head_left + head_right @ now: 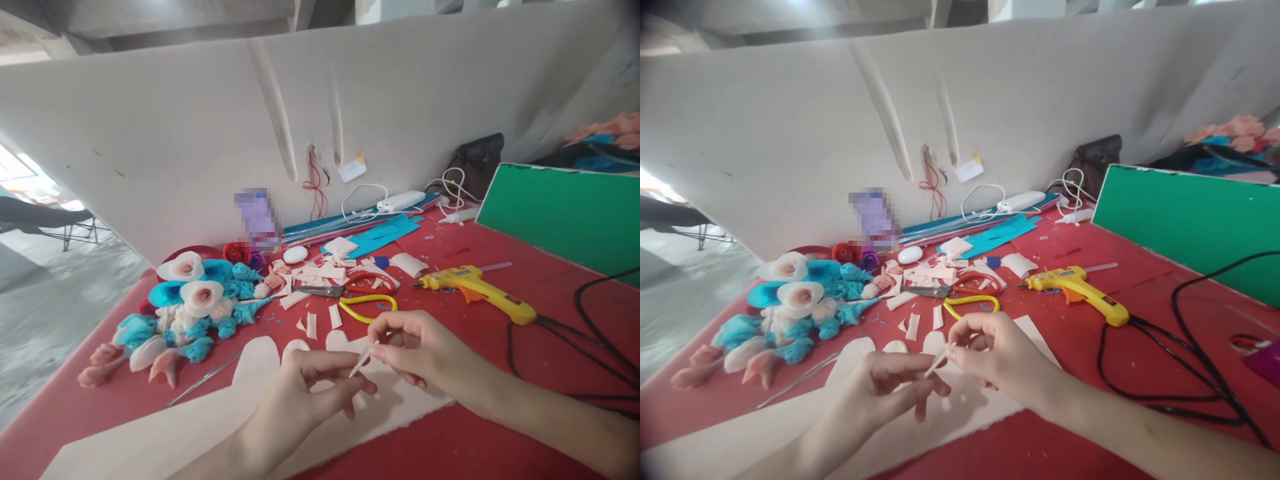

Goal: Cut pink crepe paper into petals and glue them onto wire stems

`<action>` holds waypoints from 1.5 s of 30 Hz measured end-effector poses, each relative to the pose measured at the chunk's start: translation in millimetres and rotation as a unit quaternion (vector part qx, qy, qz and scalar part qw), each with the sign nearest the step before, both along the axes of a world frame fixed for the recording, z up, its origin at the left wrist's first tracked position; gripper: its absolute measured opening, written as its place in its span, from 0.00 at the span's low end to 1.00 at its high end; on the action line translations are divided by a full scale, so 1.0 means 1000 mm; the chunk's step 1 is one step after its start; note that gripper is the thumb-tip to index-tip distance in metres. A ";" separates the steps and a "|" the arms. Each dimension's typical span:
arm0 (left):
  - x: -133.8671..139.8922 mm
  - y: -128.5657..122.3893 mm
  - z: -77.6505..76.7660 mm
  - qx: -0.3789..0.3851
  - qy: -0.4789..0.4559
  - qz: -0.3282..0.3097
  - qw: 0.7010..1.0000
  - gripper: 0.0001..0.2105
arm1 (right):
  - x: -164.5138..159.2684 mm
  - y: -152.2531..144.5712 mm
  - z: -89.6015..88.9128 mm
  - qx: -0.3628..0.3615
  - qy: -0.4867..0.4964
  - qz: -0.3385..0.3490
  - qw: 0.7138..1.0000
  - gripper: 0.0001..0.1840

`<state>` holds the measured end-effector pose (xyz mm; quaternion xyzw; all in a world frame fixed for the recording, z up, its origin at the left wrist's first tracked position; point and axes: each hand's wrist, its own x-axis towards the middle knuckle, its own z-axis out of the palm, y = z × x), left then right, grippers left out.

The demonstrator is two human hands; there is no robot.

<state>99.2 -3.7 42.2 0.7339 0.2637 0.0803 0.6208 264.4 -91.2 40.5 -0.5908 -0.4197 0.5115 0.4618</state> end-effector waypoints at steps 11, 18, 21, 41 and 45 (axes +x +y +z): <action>-0.004 -0.003 -0.014 -0.017 -0.028 0.025 0.999 0.15 | -0.001 0.001 -0.005 -0.024 0.017 -0.014 0.999 0.05; -0.001 -0.004 -0.020 -0.078 -0.039 0.039 0.995 0.14 | 0.000 0.000 -0.008 -0.040 0.013 -0.015 0.999 0.06; 0.000 -0.006 -0.027 -0.120 -0.047 0.065 0.989 0.13 | 0.001 0.001 -0.009 -0.048 0.010 -0.013 0.999 0.05; -0.004 -0.003 -0.030 -0.112 -0.032 0.076 0.990 0.14 | 0.002 0.003 -0.015 -0.057 0.035 -0.010 0.998 0.05; -0.003 -0.005 -0.031 -0.125 -0.034 0.109 0.986 0.15 | 0.003 0.003 -0.016 -0.052 0.043 -0.008 0.998 0.05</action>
